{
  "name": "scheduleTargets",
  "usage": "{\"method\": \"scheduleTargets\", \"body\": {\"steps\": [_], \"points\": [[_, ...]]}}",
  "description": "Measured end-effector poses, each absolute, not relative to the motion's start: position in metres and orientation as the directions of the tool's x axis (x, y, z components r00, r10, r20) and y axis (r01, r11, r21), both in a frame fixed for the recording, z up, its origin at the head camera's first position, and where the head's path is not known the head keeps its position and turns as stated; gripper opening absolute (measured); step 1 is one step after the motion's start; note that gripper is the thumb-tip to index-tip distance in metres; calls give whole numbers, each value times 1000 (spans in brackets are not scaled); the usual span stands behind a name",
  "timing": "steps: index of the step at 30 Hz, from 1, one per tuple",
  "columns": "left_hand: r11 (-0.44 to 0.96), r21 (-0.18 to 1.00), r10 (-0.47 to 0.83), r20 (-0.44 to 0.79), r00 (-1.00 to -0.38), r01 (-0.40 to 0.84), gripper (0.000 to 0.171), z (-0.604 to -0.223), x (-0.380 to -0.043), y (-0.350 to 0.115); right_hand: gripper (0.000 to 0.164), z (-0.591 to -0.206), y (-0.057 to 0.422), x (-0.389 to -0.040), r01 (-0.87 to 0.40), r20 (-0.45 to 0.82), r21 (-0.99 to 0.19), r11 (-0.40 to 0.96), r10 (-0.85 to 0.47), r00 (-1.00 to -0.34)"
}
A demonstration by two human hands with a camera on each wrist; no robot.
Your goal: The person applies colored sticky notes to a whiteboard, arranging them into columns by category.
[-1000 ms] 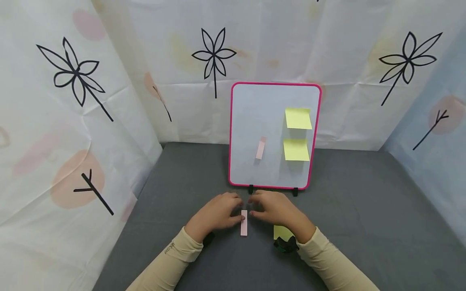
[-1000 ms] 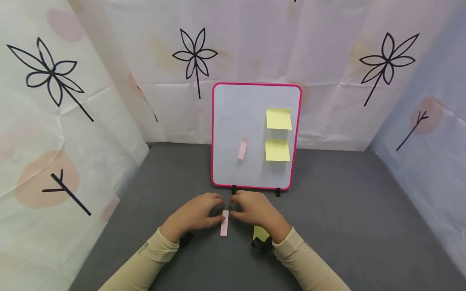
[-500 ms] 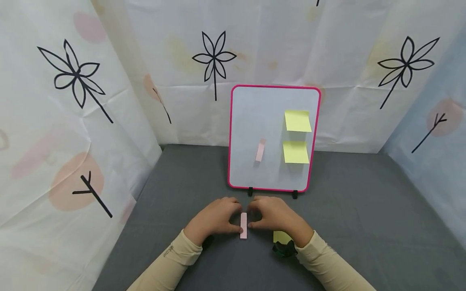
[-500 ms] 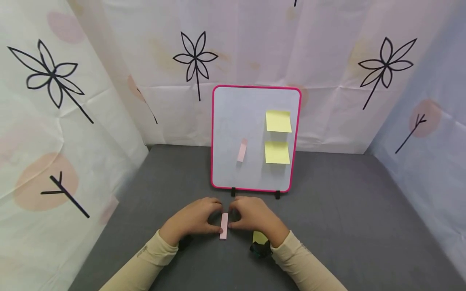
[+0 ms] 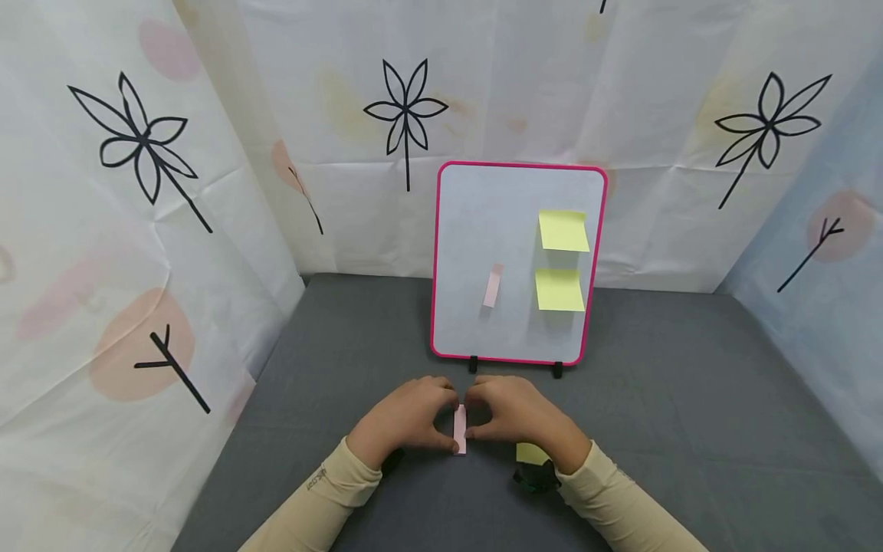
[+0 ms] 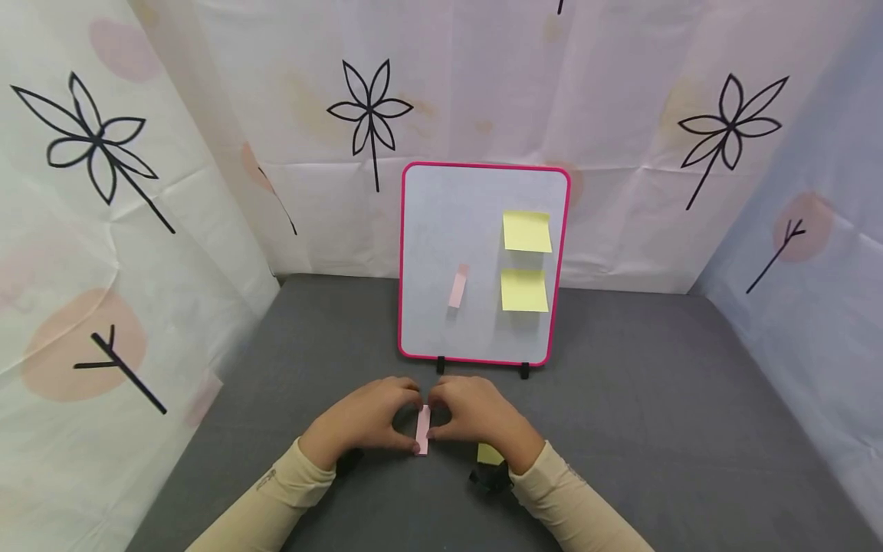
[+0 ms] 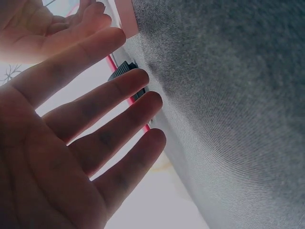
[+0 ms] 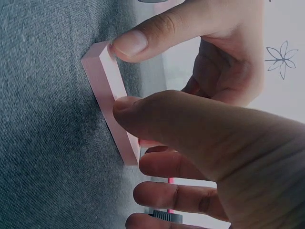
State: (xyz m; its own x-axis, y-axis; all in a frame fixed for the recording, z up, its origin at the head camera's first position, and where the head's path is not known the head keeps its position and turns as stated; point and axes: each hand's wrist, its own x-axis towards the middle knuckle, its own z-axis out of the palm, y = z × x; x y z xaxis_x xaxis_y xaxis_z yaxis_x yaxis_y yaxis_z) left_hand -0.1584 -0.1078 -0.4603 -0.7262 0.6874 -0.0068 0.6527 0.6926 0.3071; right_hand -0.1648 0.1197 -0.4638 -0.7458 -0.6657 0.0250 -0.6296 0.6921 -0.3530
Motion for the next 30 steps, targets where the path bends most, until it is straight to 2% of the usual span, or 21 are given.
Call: {"method": "scheduleTargets", "body": {"steps": [30], "points": [[673,310,698,36,-715,672,58,-461,-155,-108,47,-466,115,-159,-633,30,-318,705,-660,-751]]}}
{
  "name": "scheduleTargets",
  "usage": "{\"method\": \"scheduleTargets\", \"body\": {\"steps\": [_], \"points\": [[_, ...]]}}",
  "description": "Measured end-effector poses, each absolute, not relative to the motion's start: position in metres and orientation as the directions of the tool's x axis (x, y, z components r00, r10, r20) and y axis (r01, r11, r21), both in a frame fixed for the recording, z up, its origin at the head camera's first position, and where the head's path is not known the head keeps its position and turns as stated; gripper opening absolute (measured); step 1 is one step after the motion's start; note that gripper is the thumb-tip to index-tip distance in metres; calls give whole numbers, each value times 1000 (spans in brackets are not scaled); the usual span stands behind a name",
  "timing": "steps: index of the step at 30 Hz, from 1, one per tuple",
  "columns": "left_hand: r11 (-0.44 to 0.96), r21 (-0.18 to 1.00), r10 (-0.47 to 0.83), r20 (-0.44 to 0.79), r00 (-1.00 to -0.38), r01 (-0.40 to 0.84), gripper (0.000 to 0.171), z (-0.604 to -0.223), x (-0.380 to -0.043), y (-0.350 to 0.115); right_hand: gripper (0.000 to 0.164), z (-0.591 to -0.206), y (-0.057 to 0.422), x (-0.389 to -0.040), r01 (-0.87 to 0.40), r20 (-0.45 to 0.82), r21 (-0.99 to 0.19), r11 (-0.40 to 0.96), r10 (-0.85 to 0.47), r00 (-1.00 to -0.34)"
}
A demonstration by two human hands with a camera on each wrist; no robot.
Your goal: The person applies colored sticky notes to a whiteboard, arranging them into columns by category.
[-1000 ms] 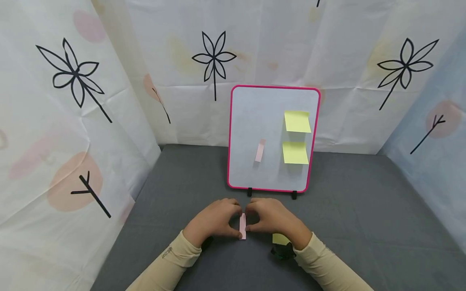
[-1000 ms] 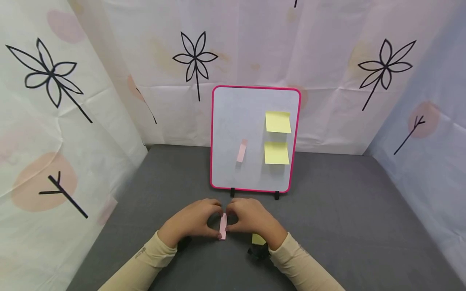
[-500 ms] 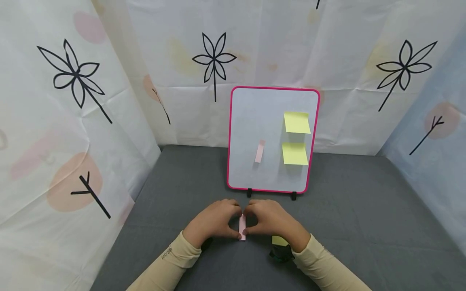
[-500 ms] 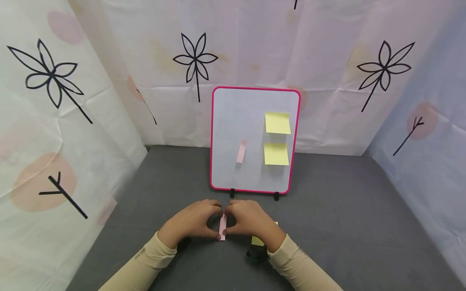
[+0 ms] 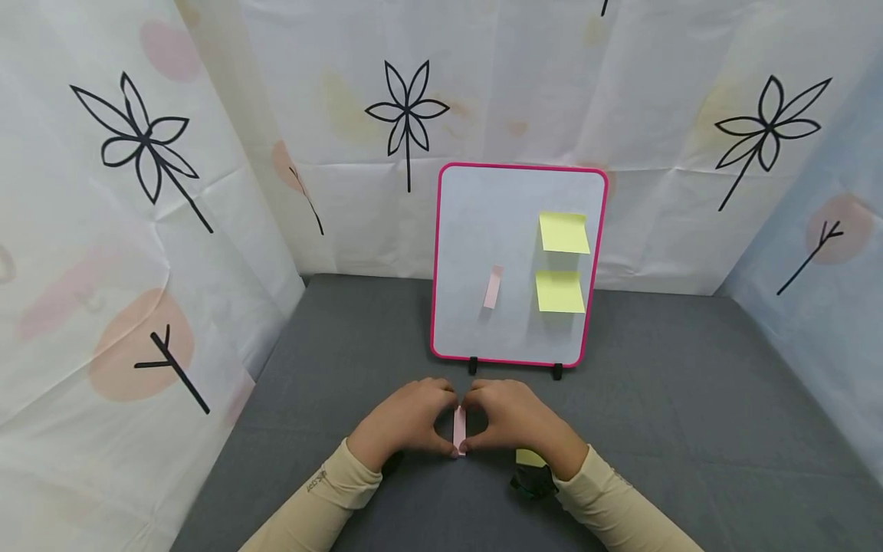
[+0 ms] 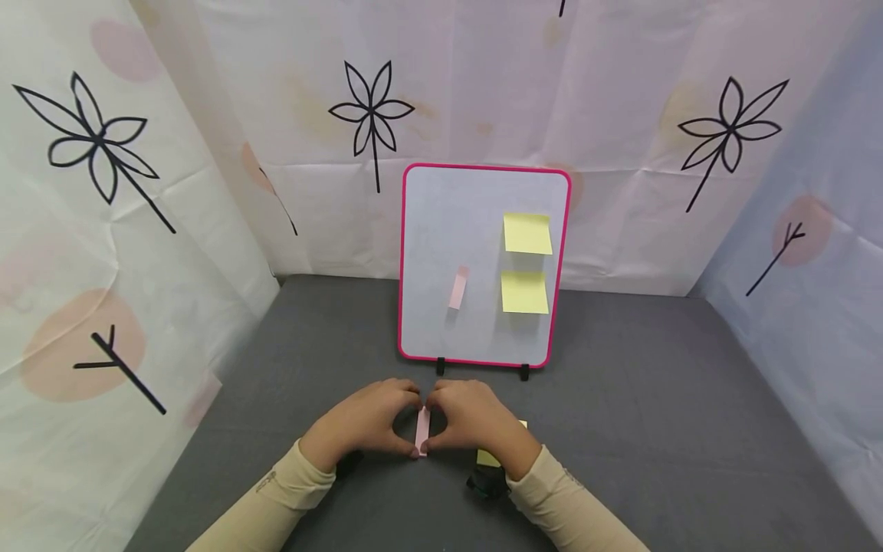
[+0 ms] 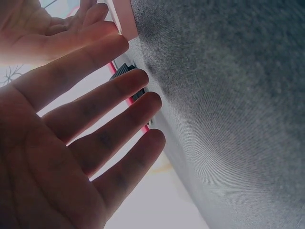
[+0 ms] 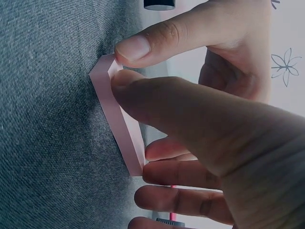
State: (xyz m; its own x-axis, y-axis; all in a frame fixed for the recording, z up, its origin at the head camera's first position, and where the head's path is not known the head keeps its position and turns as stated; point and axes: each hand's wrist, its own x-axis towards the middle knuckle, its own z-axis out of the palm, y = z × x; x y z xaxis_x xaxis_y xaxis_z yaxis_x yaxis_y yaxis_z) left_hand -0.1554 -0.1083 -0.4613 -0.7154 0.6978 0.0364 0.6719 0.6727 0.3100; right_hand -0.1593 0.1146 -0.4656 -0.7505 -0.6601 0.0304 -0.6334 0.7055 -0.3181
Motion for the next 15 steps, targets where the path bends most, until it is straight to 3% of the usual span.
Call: {"method": "scheduleTargets", "body": {"steps": [15], "points": [[685,368,671,20,-742,629,59,-463,-156,-106,40,-465,112,-158,-583,-18,-372,722,-634,-773]]}}
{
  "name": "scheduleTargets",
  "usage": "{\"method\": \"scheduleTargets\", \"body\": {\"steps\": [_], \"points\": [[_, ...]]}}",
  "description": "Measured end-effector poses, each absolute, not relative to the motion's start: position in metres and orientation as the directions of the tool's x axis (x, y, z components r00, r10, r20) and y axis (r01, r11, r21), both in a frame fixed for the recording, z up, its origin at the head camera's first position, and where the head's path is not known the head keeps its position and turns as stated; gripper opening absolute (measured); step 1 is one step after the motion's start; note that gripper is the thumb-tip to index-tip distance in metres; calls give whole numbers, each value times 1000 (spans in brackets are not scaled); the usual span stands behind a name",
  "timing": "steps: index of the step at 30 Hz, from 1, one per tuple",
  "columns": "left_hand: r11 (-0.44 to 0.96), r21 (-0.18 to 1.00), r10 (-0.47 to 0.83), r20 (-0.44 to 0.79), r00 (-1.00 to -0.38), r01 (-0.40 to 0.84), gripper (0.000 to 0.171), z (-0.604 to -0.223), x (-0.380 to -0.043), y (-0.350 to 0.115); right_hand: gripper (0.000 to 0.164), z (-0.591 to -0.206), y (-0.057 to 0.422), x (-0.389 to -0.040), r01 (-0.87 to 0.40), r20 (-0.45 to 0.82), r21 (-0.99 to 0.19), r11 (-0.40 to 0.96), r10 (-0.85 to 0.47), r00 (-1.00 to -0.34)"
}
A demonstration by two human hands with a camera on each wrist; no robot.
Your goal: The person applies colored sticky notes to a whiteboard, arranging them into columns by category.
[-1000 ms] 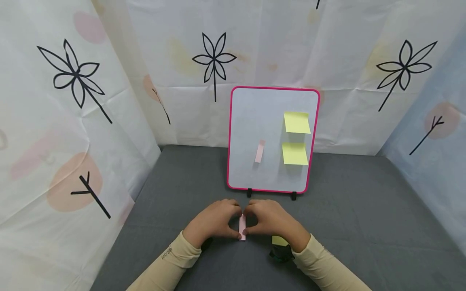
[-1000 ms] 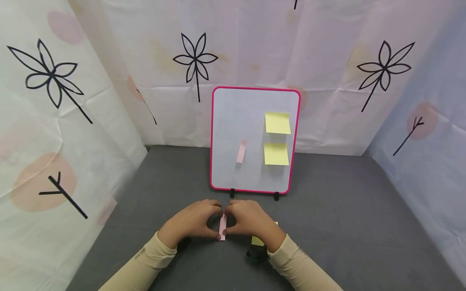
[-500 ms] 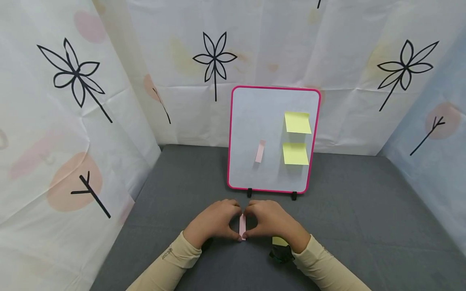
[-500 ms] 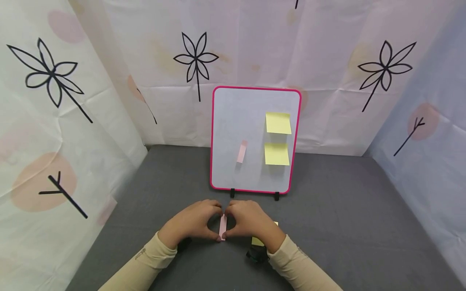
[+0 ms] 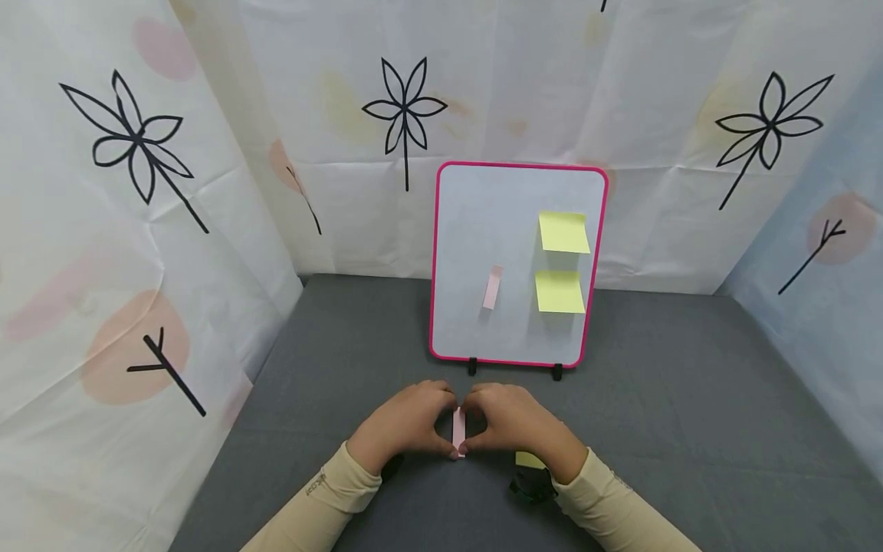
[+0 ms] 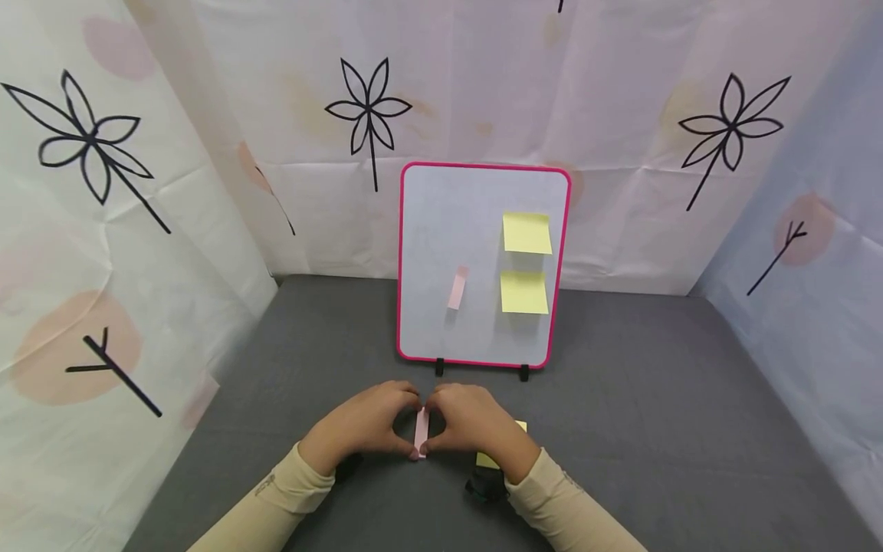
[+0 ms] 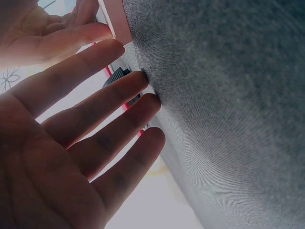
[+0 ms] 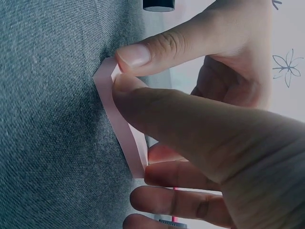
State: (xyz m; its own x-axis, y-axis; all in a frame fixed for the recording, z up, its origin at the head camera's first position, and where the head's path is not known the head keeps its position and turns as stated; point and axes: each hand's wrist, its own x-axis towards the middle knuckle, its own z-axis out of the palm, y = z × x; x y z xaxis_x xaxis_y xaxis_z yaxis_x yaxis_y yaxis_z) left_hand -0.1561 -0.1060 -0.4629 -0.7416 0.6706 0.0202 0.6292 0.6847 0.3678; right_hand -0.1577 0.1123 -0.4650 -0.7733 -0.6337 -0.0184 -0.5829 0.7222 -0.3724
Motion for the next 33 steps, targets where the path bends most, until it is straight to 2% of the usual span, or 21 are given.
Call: {"method": "scheduleTargets", "body": {"steps": [25,33], "points": [[695,388,665,-26,-746,606,58,-464,-157,-109,36,-464,112,-158,-591,-29,-380,712,-648,-761],[691,368,670,-5,-742,622,46,-467,-159,-109,35,-464,112,-158,-583,-29,-387,714,-642,-767]]}}
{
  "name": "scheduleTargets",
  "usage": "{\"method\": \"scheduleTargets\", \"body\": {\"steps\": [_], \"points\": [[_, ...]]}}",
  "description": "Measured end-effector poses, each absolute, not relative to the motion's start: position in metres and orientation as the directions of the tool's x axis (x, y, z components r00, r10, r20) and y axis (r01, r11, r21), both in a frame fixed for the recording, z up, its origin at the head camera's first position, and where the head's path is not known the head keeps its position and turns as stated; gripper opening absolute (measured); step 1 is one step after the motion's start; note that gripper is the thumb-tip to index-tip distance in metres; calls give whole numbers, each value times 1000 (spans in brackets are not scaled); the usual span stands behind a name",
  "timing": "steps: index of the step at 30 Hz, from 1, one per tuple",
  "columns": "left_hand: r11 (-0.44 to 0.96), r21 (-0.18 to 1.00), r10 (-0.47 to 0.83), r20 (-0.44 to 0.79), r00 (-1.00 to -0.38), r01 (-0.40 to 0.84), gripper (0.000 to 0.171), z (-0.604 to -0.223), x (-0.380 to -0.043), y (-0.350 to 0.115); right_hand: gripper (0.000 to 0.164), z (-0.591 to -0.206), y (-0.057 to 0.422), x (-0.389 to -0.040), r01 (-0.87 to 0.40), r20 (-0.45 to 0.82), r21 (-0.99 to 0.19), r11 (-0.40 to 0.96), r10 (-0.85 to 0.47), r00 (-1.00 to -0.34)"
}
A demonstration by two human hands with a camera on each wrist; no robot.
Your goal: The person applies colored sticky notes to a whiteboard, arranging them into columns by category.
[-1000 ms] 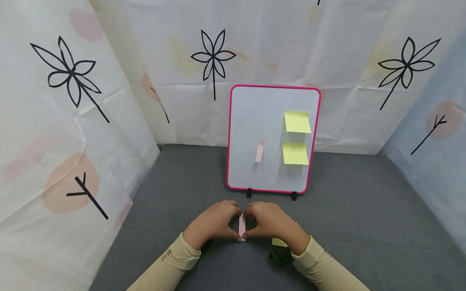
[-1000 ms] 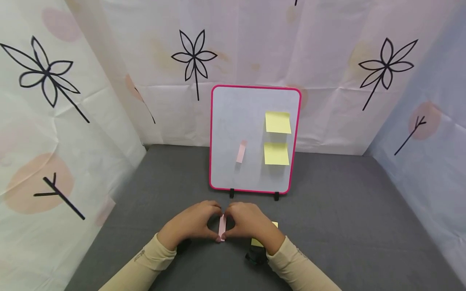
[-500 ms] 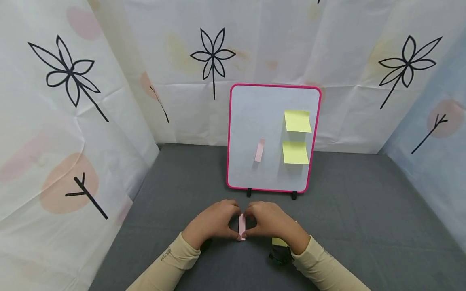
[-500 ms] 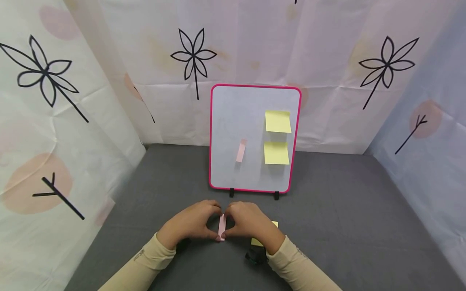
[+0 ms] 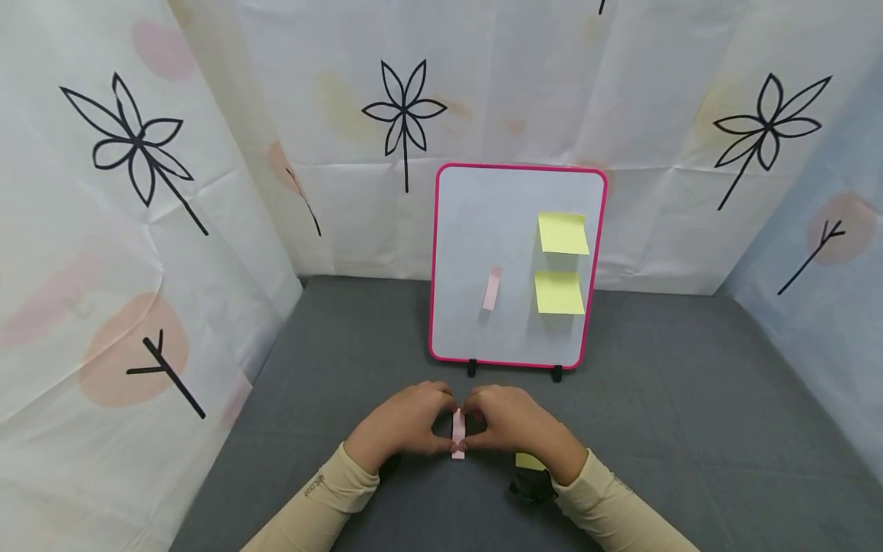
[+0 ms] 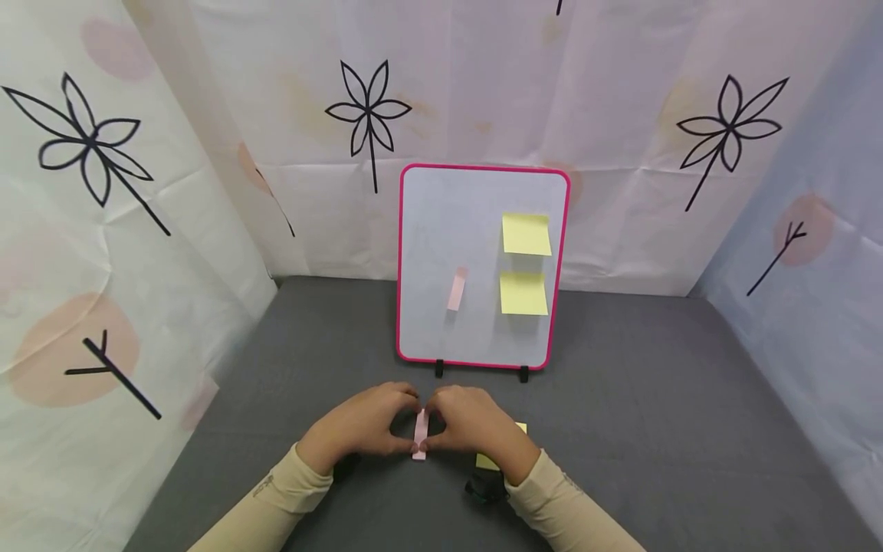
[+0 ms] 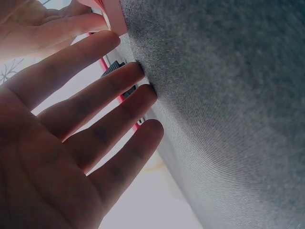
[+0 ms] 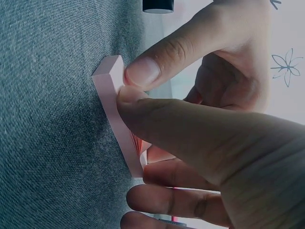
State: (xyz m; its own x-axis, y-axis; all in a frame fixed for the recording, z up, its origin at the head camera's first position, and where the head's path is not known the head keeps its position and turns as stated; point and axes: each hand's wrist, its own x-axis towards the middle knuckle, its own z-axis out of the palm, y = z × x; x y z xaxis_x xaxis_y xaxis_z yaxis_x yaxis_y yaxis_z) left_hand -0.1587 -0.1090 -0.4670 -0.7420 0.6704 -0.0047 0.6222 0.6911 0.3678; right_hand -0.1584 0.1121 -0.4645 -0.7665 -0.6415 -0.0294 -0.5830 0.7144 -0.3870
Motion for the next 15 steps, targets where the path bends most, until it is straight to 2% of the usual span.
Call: {"method": "scheduleTargets", "body": {"steps": [15], "points": [[684,366,677,3,-736,630,32,-469,-161,-107,24,-465,111,-160,-575,-44,-417,704,-648,-761]]}}
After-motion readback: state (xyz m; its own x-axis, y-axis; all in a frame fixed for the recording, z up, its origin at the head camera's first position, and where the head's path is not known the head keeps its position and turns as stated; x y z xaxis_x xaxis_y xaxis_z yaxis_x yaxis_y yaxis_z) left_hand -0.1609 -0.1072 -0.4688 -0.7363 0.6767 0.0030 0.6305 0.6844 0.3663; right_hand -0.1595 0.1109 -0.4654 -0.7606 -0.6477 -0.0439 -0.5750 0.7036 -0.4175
